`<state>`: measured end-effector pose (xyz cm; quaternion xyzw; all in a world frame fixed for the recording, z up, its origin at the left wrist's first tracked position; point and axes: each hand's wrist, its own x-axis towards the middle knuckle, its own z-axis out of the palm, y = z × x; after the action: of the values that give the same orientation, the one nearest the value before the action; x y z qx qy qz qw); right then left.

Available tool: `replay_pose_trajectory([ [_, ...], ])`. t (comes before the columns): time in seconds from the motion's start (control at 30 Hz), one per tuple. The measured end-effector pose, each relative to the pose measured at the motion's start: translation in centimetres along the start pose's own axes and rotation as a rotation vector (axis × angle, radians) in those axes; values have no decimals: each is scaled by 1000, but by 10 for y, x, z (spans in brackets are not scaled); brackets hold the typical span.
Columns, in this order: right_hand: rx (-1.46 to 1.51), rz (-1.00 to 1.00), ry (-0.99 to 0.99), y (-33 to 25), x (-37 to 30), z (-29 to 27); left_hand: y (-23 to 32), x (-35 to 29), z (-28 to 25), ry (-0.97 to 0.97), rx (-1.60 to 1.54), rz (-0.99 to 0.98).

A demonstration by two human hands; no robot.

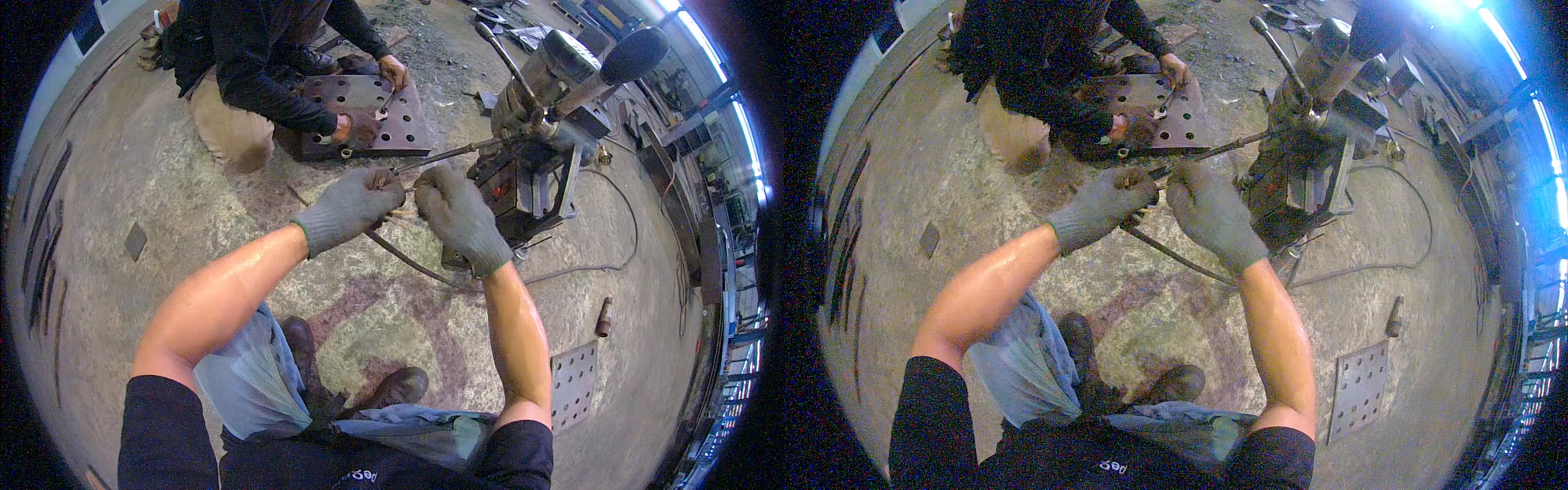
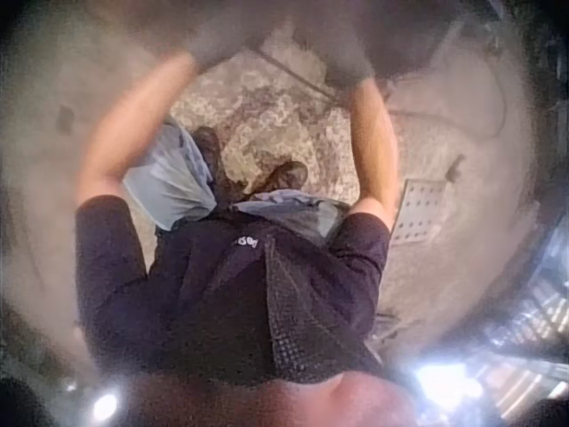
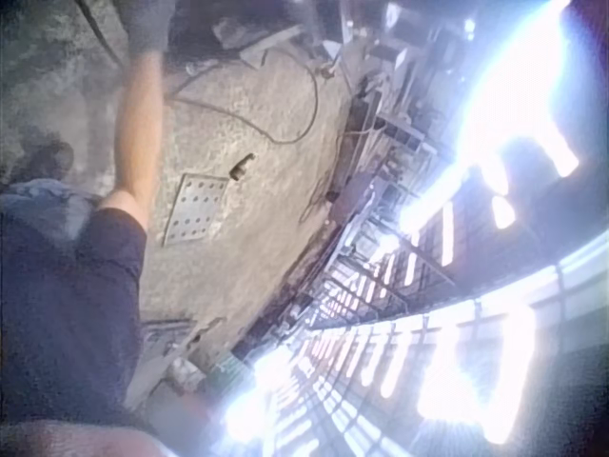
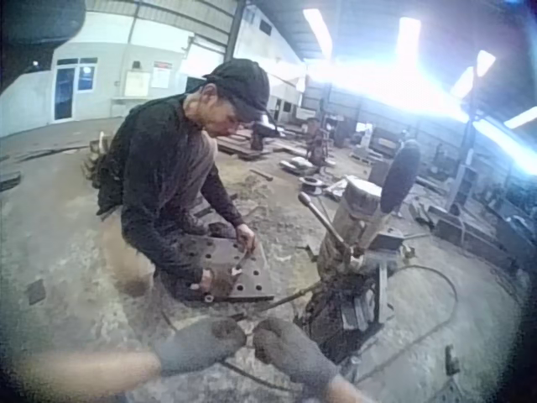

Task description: The person handles a small cylindrical metal component and a black cable, then connects the cable to a machine while another person works nearby on a perforated metal plate. The person continues to manipulate the cable and component, occasionally adjusting the machine.

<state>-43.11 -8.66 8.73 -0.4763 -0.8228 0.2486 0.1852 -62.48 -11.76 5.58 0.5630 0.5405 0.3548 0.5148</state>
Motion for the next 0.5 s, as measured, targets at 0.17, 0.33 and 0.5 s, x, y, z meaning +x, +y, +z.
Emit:
replay_pose_trajectory([
  [0.17, 621, 207, -65, 20, 0, 5, 4, -1, -1, -35, 235, 59],
  [0.33, 273, -195, 108, 2, -8, -14, 1, 2, 3, -140, 288, -6],
  [0.5, 75, -438, -63, -20, -5, -9, -35, 10, 4, -152, 319, 167],
])
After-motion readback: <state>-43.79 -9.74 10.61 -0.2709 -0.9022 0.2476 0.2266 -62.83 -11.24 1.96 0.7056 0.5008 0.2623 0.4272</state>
